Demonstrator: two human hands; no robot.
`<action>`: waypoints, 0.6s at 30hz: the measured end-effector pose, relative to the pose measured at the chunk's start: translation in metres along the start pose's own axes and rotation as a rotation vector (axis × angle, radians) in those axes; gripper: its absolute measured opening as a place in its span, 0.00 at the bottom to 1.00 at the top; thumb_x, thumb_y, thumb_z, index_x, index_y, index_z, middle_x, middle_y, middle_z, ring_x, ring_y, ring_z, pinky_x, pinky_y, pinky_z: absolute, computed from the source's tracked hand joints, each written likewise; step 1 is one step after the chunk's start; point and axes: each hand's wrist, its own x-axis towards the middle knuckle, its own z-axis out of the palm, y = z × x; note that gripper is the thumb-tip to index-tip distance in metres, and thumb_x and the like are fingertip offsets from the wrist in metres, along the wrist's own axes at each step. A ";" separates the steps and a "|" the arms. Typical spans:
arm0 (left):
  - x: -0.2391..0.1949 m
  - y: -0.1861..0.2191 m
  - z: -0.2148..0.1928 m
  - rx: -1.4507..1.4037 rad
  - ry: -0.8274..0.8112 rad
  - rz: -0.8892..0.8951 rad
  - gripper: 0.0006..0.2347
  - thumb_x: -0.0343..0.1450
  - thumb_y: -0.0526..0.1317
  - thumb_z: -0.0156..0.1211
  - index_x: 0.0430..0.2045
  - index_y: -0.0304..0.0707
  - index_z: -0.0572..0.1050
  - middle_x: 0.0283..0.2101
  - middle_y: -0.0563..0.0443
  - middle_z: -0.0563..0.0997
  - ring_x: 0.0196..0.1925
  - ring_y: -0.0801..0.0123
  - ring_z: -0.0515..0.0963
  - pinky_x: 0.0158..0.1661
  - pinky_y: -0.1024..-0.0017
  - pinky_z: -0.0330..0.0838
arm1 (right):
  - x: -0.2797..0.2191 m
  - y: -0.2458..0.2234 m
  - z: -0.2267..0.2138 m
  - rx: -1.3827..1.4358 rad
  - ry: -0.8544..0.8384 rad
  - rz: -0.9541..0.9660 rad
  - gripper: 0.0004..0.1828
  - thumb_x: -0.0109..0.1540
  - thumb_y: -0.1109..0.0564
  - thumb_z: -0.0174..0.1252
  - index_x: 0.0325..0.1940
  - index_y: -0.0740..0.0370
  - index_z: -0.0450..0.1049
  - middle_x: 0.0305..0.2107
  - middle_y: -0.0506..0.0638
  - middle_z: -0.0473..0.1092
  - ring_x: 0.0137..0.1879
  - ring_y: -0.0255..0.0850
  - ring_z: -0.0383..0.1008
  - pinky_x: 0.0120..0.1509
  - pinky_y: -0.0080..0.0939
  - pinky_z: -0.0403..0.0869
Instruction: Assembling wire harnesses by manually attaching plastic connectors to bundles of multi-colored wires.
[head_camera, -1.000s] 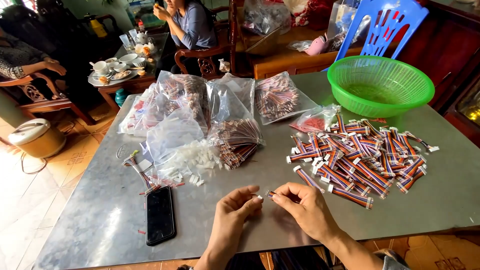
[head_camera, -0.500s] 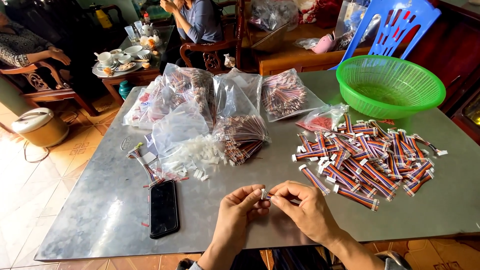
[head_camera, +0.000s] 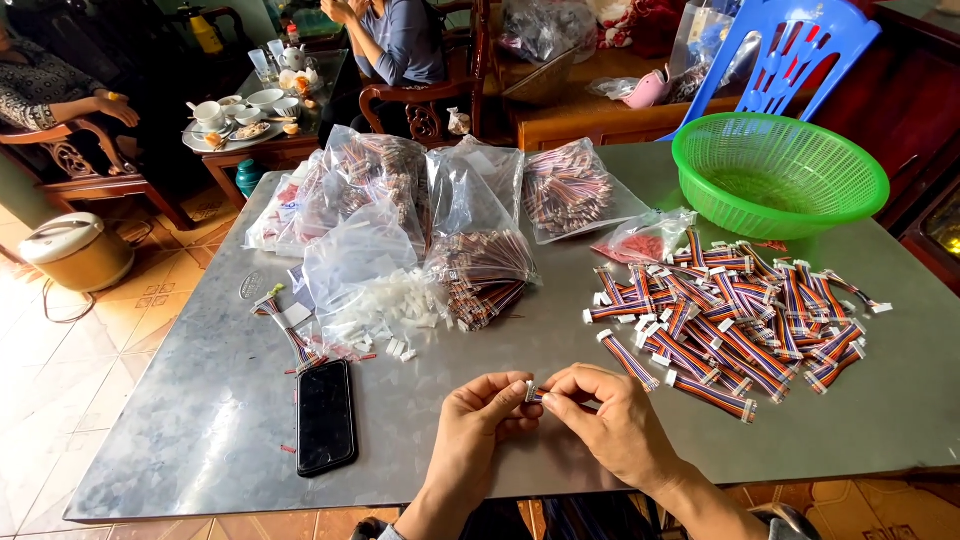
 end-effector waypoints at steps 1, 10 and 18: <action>-0.001 0.000 0.000 0.000 -0.002 0.000 0.08 0.69 0.31 0.66 0.39 0.24 0.82 0.29 0.35 0.84 0.30 0.59 0.84 0.37 0.70 0.79 | 0.000 0.002 -0.001 -0.001 0.001 0.000 0.09 0.59 0.57 0.62 0.24 0.59 0.80 0.28 0.45 0.82 0.37 0.33 0.81 0.46 0.32 0.76; -0.005 0.006 0.002 0.100 -0.034 0.026 0.08 0.68 0.32 0.67 0.36 0.24 0.83 0.29 0.36 0.85 0.29 0.60 0.84 0.37 0.70 0.80 | 0.003 -0.005 -0.006 0.007 -0.088 0.332 0.13 0.60 0.54 0.64 0.21 0.59 0.80 0.16 0.42 0.74 0.24 0.31 0.66 0.31 0.33 0.66; -0.005 0.008 0.000 0.416 -0.071 0.143 0.09 0.66 0.29 0.67 0.38 0.26 0.86 0.32 0.41 0.90 0.32 0.66 0.88 0.40 0.75 0.85 | 0.009 -0.012 -0.003 0.249 -0.027 0.649 0.10 0.55 0.67 0.63 0.18 0.72 0.77 0.19 0.58 0.78 0.24 0.41 0.74 0.30 0.38 0.75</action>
